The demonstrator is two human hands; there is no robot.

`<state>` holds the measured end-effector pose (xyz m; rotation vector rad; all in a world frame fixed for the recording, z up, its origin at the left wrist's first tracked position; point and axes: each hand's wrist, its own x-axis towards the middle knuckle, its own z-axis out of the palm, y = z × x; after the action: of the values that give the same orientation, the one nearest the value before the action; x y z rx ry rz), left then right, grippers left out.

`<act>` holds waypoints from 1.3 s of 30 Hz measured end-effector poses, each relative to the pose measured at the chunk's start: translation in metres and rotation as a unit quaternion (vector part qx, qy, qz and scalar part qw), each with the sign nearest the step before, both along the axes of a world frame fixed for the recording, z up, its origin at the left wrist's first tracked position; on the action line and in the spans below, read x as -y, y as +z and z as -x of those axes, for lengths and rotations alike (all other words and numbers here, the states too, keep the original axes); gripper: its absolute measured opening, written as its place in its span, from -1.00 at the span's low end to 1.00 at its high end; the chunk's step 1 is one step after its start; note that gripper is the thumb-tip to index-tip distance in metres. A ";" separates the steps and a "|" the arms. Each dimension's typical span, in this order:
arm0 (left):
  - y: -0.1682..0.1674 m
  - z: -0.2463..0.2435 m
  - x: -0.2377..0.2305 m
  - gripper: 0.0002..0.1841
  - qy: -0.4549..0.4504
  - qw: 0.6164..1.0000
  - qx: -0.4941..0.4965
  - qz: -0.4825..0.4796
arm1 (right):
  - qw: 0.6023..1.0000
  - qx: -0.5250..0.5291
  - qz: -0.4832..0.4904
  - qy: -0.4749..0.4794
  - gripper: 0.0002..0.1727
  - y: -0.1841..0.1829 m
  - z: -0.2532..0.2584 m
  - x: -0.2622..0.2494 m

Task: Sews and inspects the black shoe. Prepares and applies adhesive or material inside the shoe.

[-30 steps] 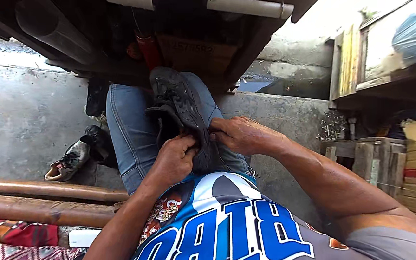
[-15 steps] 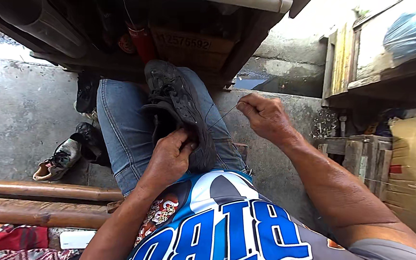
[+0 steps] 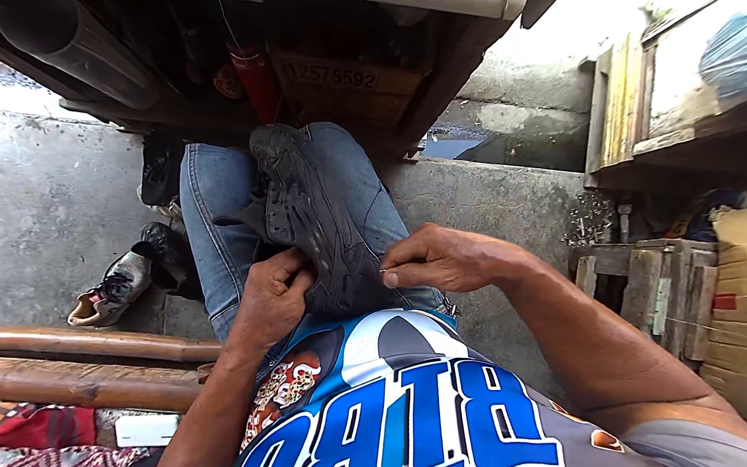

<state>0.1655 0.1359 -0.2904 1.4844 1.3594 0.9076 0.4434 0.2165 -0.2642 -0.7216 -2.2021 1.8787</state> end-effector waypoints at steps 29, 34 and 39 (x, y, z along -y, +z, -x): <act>0.007 0.007 -0.003 -0.87 0.000 0.989 -0.133 0.060 | 0.906 0.224 -0.187 -0.308 -0.81 -0.003 -0.048 -0.003; 0.012 0.019 0.000 -0.66 0.010 0.977 -0.214 0.008 | 0.954 0.113 -0.112 -0.253 -0.30 -0.015 0.028 0.012; 0.013 0.122 0.007 -0.48 0.235 0.930 -0.283 -0.006 | 0.973 0.119 -0.113 -0.161 -0.50 -0.024 0.035 0.002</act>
<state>0.0431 0.1291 -0.2772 1.5210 2.2054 0.7948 0.4079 0.2146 -0.2880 -1.2262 -2.2174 1.4226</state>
